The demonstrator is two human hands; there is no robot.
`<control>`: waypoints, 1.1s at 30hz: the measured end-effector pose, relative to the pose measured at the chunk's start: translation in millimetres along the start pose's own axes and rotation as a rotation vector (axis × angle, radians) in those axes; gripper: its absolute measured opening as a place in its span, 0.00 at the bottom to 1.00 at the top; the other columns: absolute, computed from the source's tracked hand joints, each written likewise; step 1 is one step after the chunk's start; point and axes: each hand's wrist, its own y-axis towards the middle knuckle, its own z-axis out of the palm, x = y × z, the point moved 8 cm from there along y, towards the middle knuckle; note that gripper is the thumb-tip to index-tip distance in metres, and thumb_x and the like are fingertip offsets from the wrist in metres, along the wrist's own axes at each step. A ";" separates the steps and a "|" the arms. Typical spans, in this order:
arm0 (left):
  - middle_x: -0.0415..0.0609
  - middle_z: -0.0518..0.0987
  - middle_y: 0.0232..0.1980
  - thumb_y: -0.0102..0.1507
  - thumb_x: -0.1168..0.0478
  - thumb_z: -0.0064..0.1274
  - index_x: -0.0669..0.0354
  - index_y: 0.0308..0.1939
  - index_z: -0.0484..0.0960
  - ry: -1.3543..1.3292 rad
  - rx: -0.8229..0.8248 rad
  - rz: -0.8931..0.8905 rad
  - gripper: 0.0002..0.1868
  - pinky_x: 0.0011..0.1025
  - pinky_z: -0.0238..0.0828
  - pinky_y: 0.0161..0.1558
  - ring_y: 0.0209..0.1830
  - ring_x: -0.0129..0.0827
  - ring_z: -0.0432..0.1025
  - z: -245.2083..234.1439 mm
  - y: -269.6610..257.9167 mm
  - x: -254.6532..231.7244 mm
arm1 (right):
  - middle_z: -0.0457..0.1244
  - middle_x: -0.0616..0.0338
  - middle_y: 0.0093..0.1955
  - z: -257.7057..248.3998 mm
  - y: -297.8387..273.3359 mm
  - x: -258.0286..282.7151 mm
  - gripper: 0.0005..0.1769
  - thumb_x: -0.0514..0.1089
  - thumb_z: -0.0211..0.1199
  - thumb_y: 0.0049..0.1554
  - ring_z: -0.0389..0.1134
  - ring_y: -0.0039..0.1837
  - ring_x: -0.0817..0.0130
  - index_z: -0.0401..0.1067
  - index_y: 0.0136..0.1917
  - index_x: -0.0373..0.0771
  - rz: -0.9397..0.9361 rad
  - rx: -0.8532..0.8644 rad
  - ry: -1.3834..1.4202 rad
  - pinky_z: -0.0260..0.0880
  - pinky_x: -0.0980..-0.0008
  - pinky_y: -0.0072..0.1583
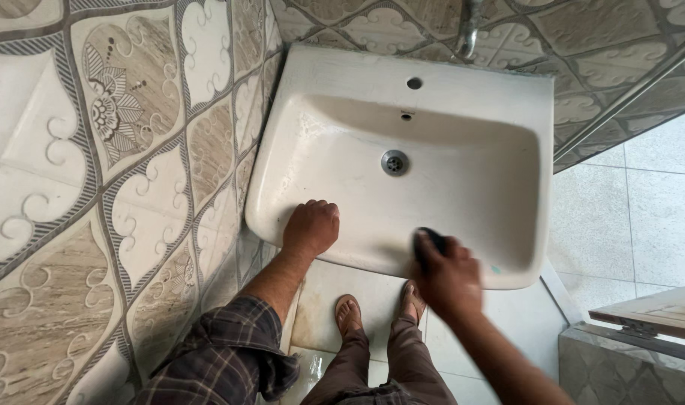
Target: The person scrubs a white bathroom sink with a green and black sponge, rinses the sponge under running water, and wipes the sink surface repeatedly. The person turns the faucet on and off multiple times to rinse the sink and sponge.
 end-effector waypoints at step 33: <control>0.53 0.73 0.60 0.67 0.32 0.37 0.52 0.67 0.72 0.023 0.328 0.508 0.35 0.46 0.62 0.64 0.62 0.44 0.66 41.4 -38.1 -200.1 | 0.61 0.60 0.67 -40.3 11.6 -96.7 0.23 0.63 0.56 0.62 0.62 0.68 0.63 0.71 0.68 0.60 -0.048 0.415 -0.385 0.70 0.61 0.66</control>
